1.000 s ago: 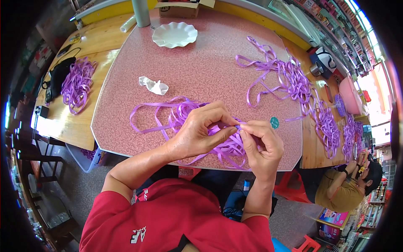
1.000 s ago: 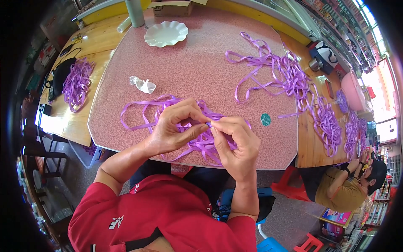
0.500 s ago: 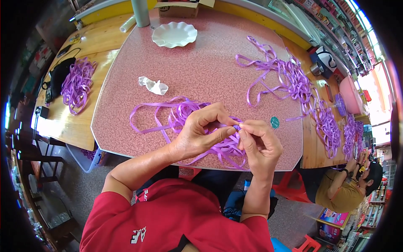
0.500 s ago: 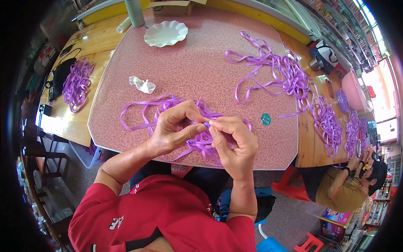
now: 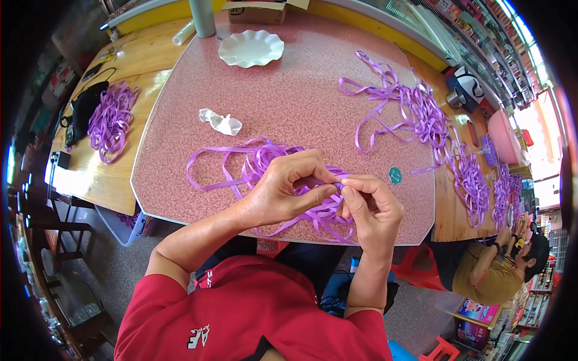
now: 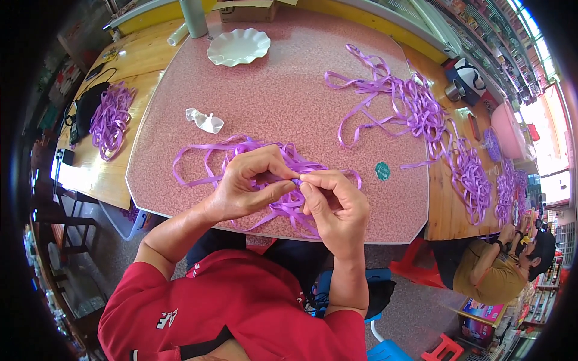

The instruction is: The recorder is knotting or braiding together long purple plastic strips at a workbench.

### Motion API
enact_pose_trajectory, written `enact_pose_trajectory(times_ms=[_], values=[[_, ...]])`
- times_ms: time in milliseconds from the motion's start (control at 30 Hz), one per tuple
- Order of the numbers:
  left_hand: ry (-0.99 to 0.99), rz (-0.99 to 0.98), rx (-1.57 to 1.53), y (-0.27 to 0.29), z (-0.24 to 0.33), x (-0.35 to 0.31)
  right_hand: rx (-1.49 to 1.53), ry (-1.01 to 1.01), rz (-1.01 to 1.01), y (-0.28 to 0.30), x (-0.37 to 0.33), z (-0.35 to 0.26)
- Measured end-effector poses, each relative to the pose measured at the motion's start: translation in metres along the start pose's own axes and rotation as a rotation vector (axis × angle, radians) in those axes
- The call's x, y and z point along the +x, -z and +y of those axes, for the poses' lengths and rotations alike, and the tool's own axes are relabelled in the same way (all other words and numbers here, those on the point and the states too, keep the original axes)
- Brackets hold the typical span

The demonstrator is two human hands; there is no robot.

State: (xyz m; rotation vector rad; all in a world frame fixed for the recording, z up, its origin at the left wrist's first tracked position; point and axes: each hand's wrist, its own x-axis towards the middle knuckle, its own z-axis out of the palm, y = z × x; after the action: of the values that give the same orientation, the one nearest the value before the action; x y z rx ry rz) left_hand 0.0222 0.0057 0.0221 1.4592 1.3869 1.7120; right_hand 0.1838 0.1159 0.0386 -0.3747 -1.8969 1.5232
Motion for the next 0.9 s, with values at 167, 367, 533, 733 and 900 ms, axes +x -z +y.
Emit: enact_pose_trajectory(times_ms=[167,367,533,733,900], values=[[-0.054,-0.013,0.081,0.0,-0.002,-0.001,-0.017,0.006,-0.011,-0.005,-0.001,-0.001],[0.126,0.098,-0.257,-0.009,-0.016,-0.007,-0.04,0.151,0.07,-0.019,0.002,0.02],[0.224,0.081,-0.317,0.0,-0.02,0.004,-0.094,0.178,0.043,-0.018,0.011,0.025],[0.149,0.018,-0.272,0.003,-0.015,0.002,-0.111,0.144,0.018,-0.01,0.008,0.028],[0.081,0.008,-0.156,0.002,-0.018,-0.001,-0.171,0.196,0.024,-0.012,0.01,0.033]])
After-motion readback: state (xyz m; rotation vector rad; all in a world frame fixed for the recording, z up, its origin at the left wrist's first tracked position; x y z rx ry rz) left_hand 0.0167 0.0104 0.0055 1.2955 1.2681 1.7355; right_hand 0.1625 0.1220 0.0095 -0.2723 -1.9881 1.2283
